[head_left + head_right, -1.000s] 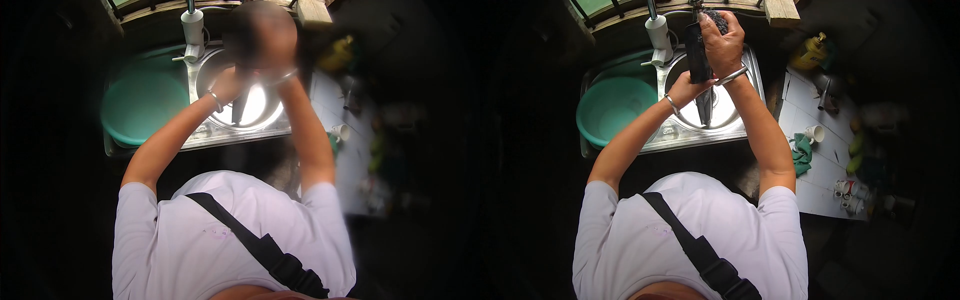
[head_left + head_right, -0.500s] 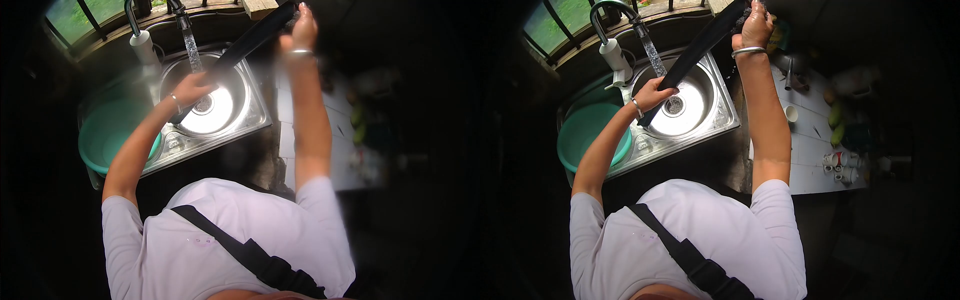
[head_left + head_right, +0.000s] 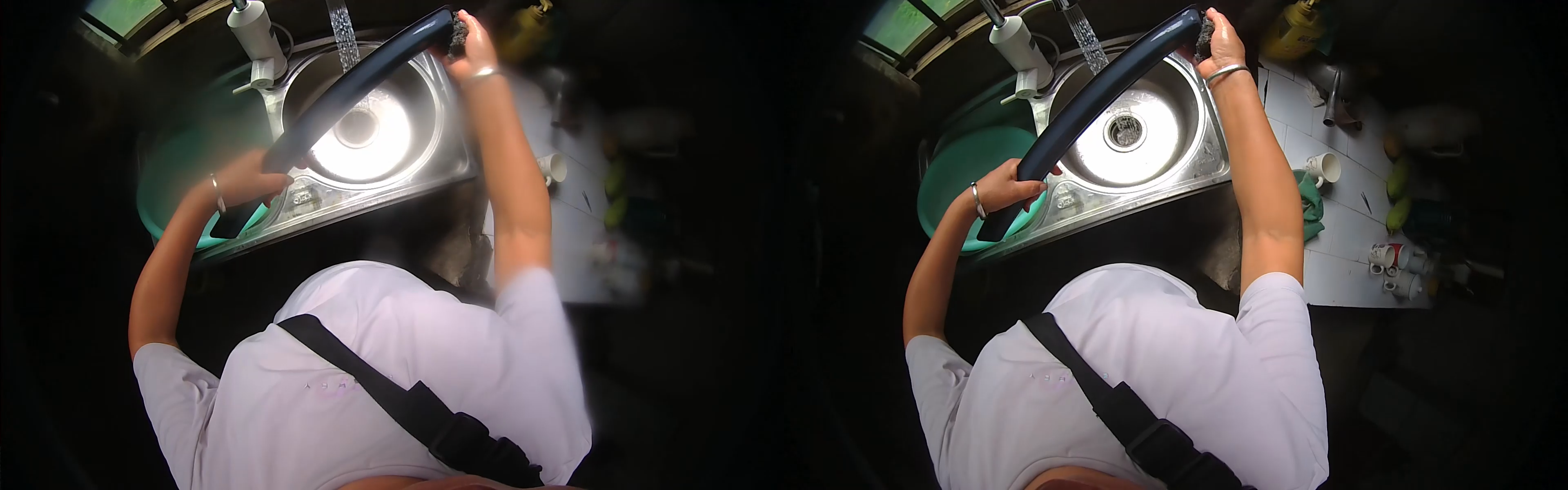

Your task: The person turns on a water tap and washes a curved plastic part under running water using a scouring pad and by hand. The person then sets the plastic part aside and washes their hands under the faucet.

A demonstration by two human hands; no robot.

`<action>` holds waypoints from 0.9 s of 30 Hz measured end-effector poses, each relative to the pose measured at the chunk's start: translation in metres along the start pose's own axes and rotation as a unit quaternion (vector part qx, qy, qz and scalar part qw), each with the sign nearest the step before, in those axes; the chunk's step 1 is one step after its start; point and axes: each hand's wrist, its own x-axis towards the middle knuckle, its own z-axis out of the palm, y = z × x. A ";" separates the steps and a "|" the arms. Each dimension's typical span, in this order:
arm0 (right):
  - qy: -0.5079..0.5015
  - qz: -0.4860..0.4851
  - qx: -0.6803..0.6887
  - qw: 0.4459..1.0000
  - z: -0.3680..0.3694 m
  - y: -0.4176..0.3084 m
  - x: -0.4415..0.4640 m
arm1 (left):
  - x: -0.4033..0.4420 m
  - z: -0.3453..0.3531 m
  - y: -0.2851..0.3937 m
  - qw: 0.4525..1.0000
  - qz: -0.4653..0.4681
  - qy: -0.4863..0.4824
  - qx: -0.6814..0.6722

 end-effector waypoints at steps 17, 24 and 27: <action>-0.039 -0.187 -0.681 0.707 -0.083 0.173 -0.001 | -0.023 0.006 -0.024 0.992 -0.125 -0.016 0.001; -0.119 -0.457 -0.783 0.405 -0.099 0.232 0.016 | -0.008 0.001 -0.026 0.989 -0.150 -0.014 0.012; -0.160 -0.310 -0.805 0.480 -0.122 0.222 0.041 | -0.008 0.001 -0.023 0.986 -0.161 -0.027 0.017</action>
